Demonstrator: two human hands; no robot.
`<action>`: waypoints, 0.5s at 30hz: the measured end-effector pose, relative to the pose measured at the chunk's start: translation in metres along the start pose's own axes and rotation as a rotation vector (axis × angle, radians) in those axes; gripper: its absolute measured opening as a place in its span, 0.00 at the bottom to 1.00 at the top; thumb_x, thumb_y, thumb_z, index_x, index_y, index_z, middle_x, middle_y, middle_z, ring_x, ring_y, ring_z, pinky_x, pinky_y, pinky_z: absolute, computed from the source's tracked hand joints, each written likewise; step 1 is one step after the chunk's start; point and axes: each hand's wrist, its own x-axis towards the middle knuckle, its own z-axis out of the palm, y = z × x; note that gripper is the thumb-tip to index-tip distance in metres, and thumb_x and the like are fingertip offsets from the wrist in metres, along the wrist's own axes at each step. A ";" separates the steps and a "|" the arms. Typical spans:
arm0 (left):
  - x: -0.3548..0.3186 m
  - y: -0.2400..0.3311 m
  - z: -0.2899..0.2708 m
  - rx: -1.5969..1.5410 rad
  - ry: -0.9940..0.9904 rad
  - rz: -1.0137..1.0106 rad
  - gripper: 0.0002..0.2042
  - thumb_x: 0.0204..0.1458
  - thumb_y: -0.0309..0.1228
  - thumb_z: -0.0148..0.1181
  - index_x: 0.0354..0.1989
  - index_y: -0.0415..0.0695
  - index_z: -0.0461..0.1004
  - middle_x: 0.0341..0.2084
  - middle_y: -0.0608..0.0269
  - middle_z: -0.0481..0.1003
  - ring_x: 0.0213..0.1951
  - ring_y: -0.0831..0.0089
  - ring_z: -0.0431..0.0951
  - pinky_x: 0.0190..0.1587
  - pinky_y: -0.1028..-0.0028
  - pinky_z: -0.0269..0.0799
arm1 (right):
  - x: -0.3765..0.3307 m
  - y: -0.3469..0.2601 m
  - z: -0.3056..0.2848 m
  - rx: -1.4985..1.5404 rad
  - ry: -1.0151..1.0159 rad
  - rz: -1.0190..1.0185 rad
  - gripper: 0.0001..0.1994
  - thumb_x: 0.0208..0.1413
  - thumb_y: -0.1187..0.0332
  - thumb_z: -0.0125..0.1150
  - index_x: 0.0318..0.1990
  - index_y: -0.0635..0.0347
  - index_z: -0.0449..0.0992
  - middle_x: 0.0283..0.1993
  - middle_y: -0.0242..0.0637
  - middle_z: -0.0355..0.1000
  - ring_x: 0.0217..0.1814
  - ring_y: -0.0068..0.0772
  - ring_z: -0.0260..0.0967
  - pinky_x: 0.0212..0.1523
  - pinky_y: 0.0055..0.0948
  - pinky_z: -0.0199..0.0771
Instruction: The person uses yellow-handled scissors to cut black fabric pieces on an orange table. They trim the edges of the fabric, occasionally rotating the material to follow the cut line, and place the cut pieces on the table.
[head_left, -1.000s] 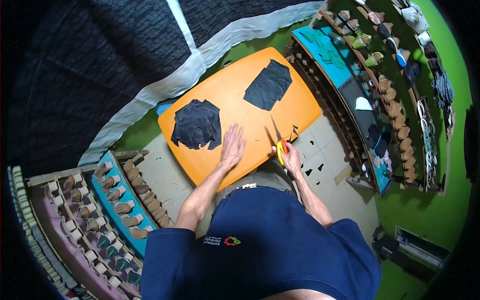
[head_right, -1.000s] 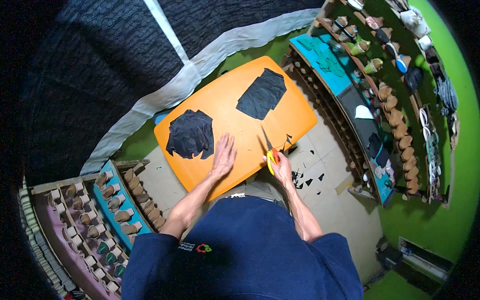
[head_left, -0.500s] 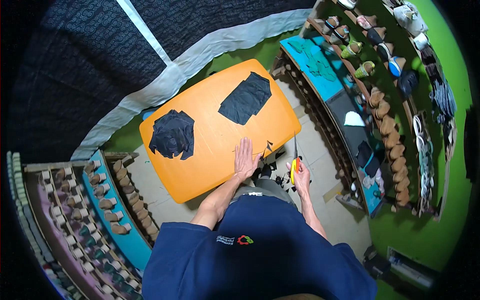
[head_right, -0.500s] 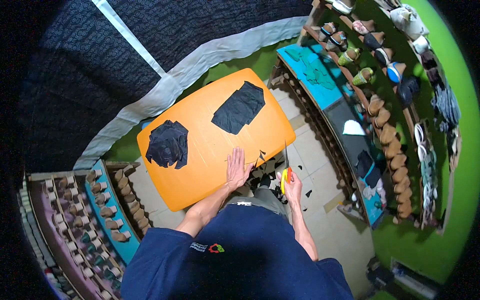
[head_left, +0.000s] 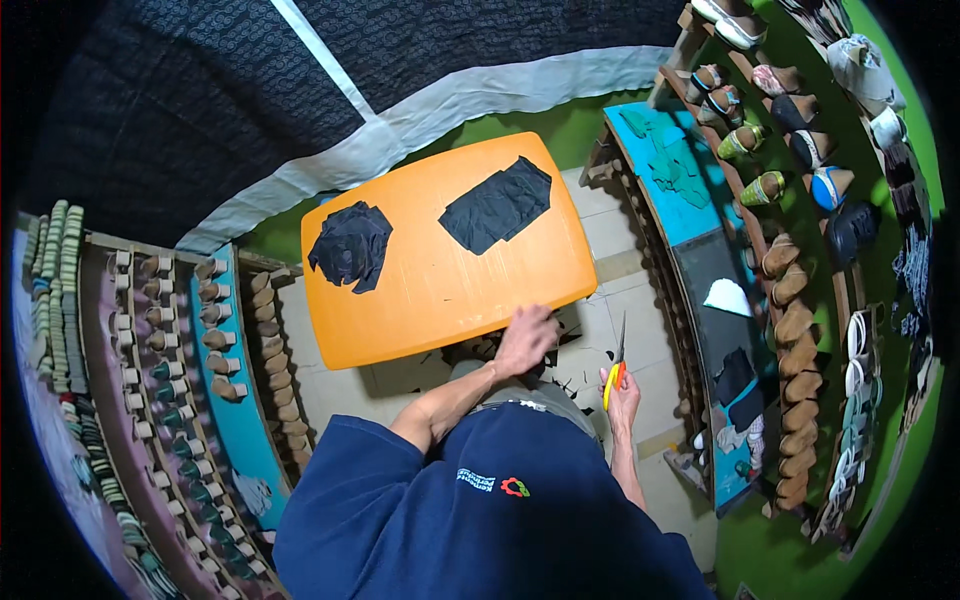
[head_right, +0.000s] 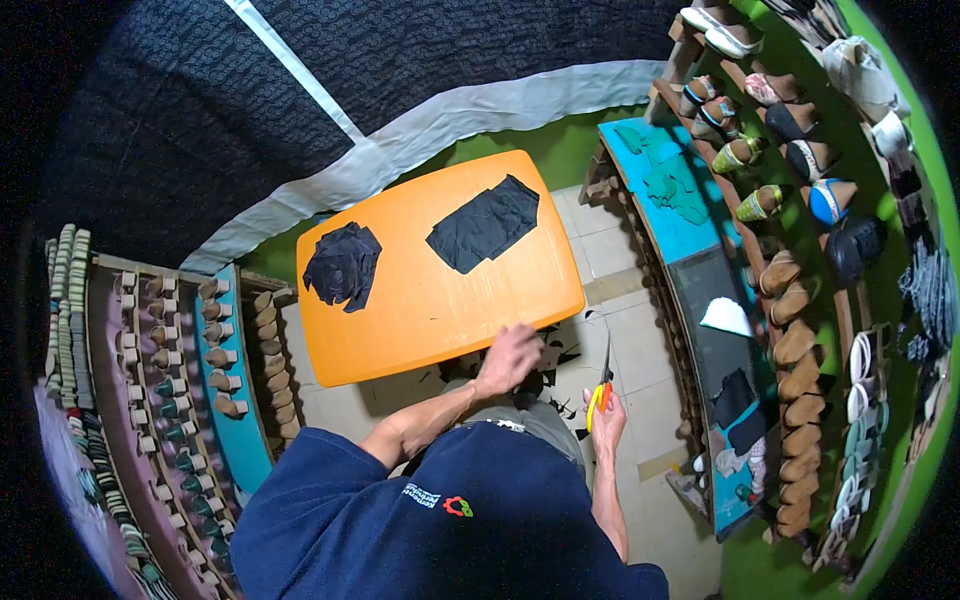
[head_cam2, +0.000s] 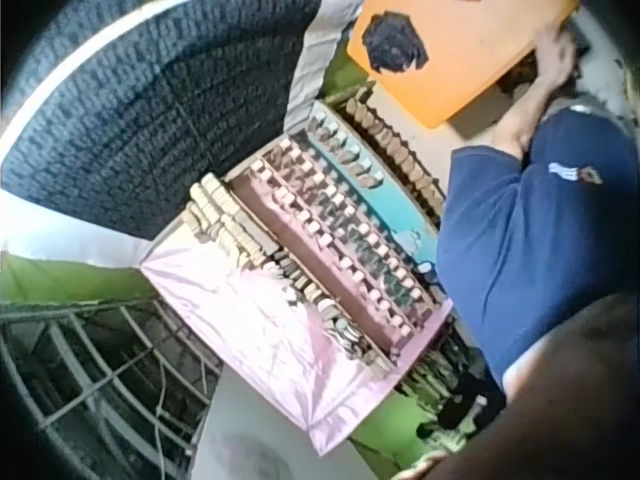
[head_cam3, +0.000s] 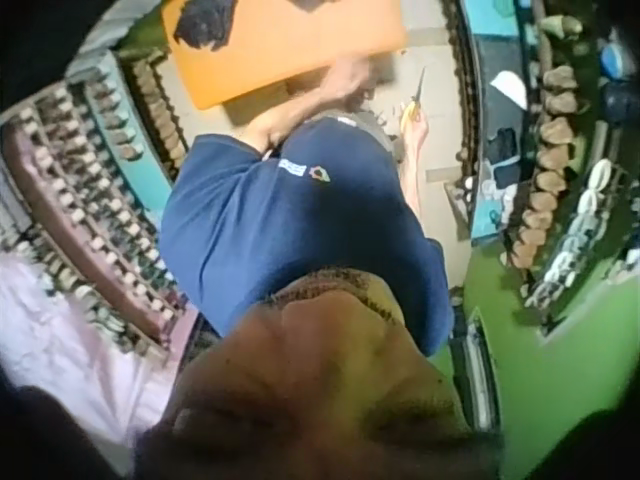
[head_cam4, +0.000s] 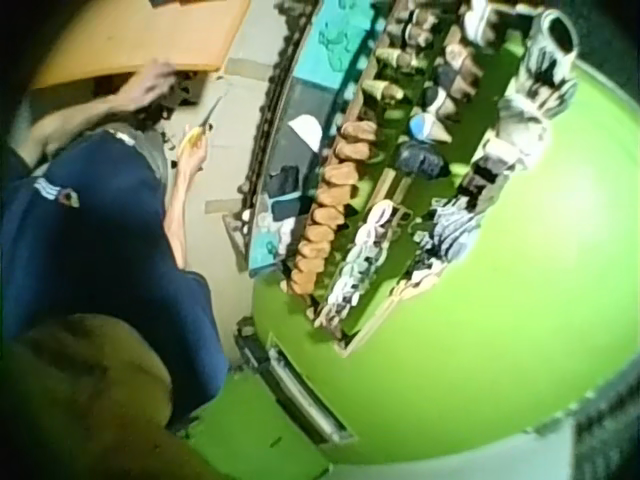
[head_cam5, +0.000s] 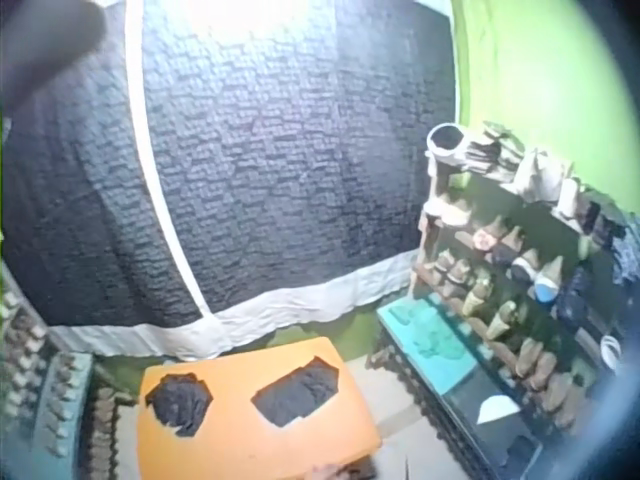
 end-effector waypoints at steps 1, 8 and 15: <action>0.001 -0.030 0.015 0.011 0.293 -0.101 0.14 0.57 0.36 0.60 0.48 0.43 0.77 0.53 0.45 0.71 0.57 0.48 0.68 0.61 0.49 0.61 | -0.002 -0.002 -0.002 -0.051 -0.018 0.007 0.22 0.52 0.59 0.76 0.47 0.62 0.75 0.33 0.30 0.74 0.29 0.18 0.70 0.30 0.20 0.70; 0.092 -0.112 -0.065 0.045 0.886 -1.308 0.32 0.47 0.54 0.69 0.57 0.50 0.71 0.54 0.54 0.66 0.61 0.54 0.61 0.60 0.52 0.58 | 0.008 0.000 0.003 -0.351 -0.064 -0.112 0.23 0.50 0.61 0.77 0.48 0.65 0.75 0.33 0.28 0.73 0.30 0.17 0.68 0.32 0.21 0.69; 0.134 -0.134 -0.101 -0.041 0.796 -1.498 0.29 0.39 0.44 0.78 0.49 0.56 0.70 0.54 0.61 0.65 0.62 0.58 0.59 0.60 0.54 0.58 | -0.013 -0.053 0.028 -0.580 -0.076 -0.219 0.27 0.45 0.56 0.79 0.48 0.65 0.79 0.32 0.33 0.77 0.33 0.22 0.69 0.39 0.26 0.72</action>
